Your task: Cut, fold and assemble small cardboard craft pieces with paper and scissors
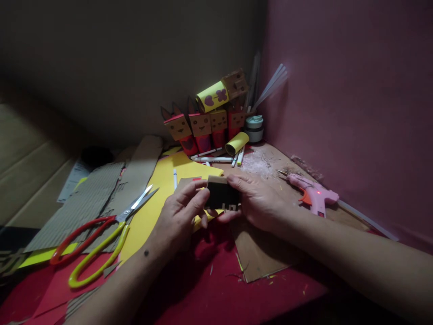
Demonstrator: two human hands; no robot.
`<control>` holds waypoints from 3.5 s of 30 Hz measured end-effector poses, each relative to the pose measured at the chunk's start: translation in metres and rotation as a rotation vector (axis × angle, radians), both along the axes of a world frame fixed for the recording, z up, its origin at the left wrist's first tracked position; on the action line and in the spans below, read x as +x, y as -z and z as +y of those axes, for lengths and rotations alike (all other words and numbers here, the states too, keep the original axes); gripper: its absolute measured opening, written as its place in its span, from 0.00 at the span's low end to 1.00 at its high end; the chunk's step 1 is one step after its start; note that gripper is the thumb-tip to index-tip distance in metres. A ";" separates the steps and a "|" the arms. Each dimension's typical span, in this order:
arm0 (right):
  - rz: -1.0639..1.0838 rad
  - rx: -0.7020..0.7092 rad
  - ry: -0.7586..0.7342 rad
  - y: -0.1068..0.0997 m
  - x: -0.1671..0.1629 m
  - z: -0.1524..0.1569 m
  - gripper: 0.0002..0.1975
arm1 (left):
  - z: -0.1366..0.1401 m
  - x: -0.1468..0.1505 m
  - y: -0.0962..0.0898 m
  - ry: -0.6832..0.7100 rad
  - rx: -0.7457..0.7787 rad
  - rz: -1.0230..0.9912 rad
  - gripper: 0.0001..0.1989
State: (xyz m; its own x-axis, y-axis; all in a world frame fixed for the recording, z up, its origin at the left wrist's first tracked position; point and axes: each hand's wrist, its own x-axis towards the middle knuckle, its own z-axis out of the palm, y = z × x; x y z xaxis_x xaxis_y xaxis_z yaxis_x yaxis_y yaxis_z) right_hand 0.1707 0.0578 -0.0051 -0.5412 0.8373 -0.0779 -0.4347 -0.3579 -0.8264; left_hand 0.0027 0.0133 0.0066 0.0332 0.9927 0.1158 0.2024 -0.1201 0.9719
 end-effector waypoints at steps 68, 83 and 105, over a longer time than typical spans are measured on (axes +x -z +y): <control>-0.658 1.161 0.360 0.007 -0.001 -0.036 0.22 | -0.001 0.011 0.011 -0.220 -0.046 -0.050 0.12; -0.888 1.328 0.415 0.013 -0.011 -0.038 0.26 | 0.001 0.027 0.007 -0.236 -0.041 -0.257 0.09; -0.460 0.943 0.361 0.010 -0.011 -0.020 0.20 | 0.002 0.013 0.008 -0.093 -0.041 -0.428 0.08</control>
State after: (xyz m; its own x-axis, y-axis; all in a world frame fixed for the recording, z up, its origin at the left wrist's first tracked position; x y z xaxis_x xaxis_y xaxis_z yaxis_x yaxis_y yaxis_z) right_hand 0.1599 0.0375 -0.0148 -0.3371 0.7692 0.5428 0.0320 0.5856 -0.8100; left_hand 0.0155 0.0148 -0.0014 -0.0992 0.9933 0.0599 -0.2115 -0.0799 0.9741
